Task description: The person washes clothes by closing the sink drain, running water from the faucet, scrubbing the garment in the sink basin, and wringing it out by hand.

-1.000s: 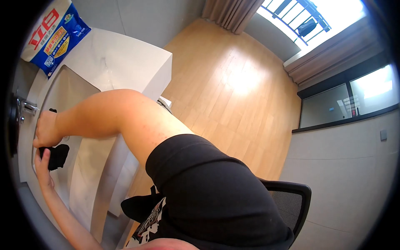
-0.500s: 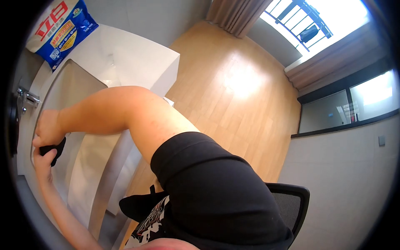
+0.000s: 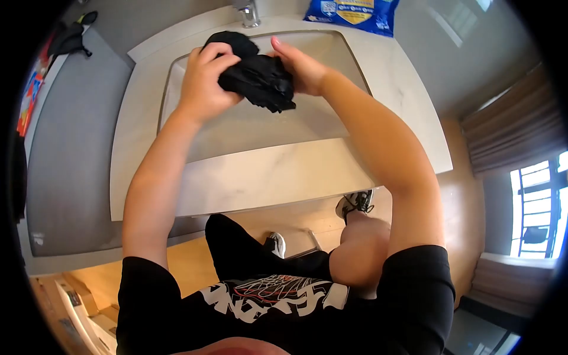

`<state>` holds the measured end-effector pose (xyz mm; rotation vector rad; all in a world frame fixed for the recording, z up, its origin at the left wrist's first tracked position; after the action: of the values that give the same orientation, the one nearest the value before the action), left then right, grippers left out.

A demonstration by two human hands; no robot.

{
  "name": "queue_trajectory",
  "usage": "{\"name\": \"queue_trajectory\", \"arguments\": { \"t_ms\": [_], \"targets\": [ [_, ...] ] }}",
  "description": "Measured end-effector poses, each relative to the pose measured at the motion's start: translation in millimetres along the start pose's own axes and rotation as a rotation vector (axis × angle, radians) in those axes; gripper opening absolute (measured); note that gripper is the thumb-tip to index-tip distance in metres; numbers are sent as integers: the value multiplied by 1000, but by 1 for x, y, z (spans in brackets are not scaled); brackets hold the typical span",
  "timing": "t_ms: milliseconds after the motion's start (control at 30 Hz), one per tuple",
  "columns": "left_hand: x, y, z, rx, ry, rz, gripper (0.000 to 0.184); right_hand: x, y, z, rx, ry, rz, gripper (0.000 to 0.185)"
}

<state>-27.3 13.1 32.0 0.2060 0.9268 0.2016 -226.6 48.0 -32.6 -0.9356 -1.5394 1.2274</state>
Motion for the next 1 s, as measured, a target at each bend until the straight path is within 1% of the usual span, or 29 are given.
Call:
{"name": "queue_trajectory", "arguments": {
  "t_ms": [33, 100, 200, 233, 300, 333, 433, 467, 567, 600, 700, 733, 833, 900, 933, 1000],
  "targets": [
    [-3, 5, 0, -1, 12, -46, 47, 5, -1, -8, -42, -88, -68, 83],
    [-5, 10, 2, 3, 49, -121, 43, 15, -5, -31, -115, -30, 59, 78],
    [-6, 13, 3, -22, 96, -195, 41, 17, -9, -51, -188, -461, 85, 69],
    [-5, 14, 2, -35, 94, -223, 42, 20, -15, -55, -163, -390, 55, 58],
    [-5, 16, 1, -27, 68, -211, 44, 17, -23, -48, 35, -227, 36, 48],
    [-3, 14, -2, -78, 38, -231, 46, 15, -25, -50, 151, -171, -4, 38],
    [0, 15, -8, -68, -32, -208, 48, 17, -23, -46, 514, -104, -163, 32],
    [1, 14, -11, -106, -85, -173, 45, 15, -21, -45, 603, -66, -93, 29],
    [9, -3, -33, -211, -370, 235, 34, 22, -35, -55, 1107, 167, -288, 34],
    [8, -3, -35, -269, -461, 364, 26, 24, -34, -60, 1104, 236, -212, 34],
    [9, -7, -34, -272, -448, 485, 19, 8, -20, -52, 1174, 396, -22, 34],
    [9, -6, -34, -266, -452, 525, 19, 3, -19, -51, 1248, 467, 100, 31],
    [2, -2, -28, -231, -491, 660, 19, 3, -23, -47, 1368, 522, 196, 31],
    [0, 1, -26, -176, -550, 777, 17, 5, -25, -47, 1459, 528, 230, 37],
    [1, 1, -27, -118, -551, 821, 18, 7, -27, -47, 1511, 530, 249, 40],
    [2, 0, -25, -1, -539, 907, 21, 9, -30, -46, 1596, 525, 310, 39]
  ]
}}
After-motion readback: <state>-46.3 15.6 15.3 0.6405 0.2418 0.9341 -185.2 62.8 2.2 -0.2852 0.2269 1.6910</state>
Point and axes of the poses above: each hand's wrist, its own x-axis away from the middle knuckle, its own z-axis out of the back of the hand, y = z × x, the point moved 4 cm from there along -x, towards the middle knuckle, and after that the axes turned 11 degrees about x, right-handed, at the moved point
